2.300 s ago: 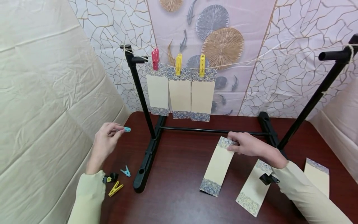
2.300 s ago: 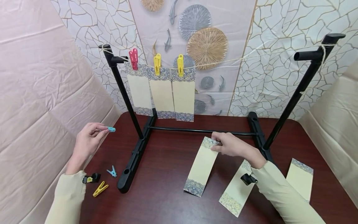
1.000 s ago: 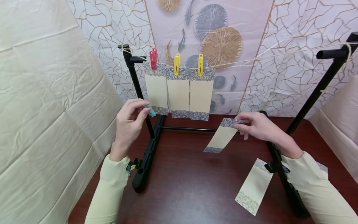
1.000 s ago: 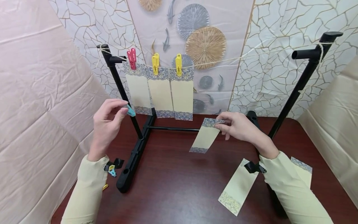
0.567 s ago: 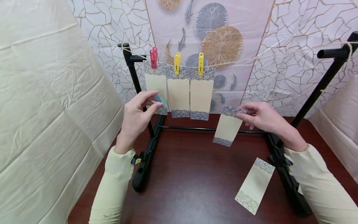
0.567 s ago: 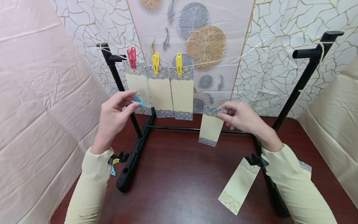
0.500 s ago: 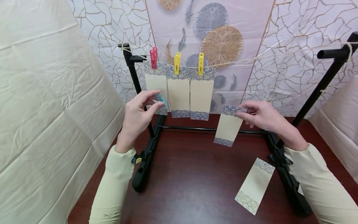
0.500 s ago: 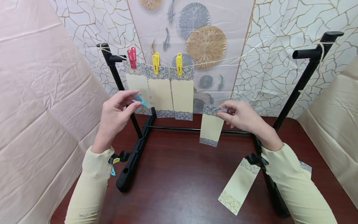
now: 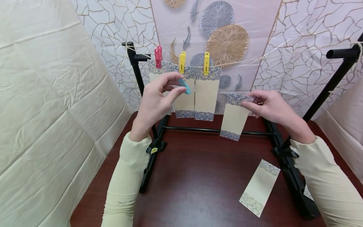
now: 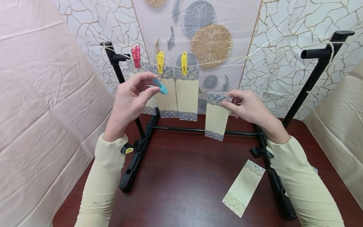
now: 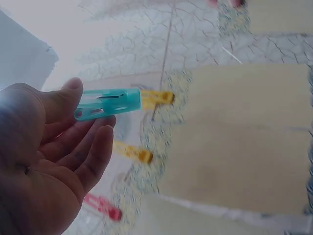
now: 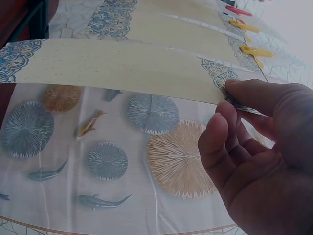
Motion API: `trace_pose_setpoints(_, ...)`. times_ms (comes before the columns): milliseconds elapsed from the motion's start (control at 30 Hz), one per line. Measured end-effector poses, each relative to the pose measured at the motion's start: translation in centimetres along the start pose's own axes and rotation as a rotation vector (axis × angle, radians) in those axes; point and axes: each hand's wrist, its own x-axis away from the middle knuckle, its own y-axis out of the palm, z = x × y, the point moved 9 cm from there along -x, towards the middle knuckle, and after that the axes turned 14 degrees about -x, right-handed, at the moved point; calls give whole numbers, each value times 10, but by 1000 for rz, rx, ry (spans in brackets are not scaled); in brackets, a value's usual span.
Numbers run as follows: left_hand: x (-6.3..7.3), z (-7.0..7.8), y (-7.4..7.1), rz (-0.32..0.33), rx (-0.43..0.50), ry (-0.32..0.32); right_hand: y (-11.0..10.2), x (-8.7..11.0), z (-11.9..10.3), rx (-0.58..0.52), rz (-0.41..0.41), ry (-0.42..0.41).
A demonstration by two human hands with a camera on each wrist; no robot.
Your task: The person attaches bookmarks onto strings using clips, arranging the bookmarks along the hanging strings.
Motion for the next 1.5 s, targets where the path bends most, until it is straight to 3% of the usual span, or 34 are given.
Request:
trace_pose_setpoints(233,-28,20,7,4,19,53,-8,-6,-8,8,18,-41)
trace_pose_setpoints(467,-51,30,14,-14,36,38,-11,-14,-16,12,24,-68)
trace_pose_setpoints(767,-66,35,24,-59,21,25,-10,-21,-24,-28,-1,-118)
trace_pose_setpoints(1000,-81,45,28,-68,-22,45,-9,-30,-30,-80,-50,-73)
trace_pose_setpoints(1233,-96,46,40,-121,-94,-11,-11,-39,-27,-69,-49,9)
trace_pose_setpoints(1500,-110,50,50,-162,-185,-79,-17,-48,-31,-53,-12,-23)
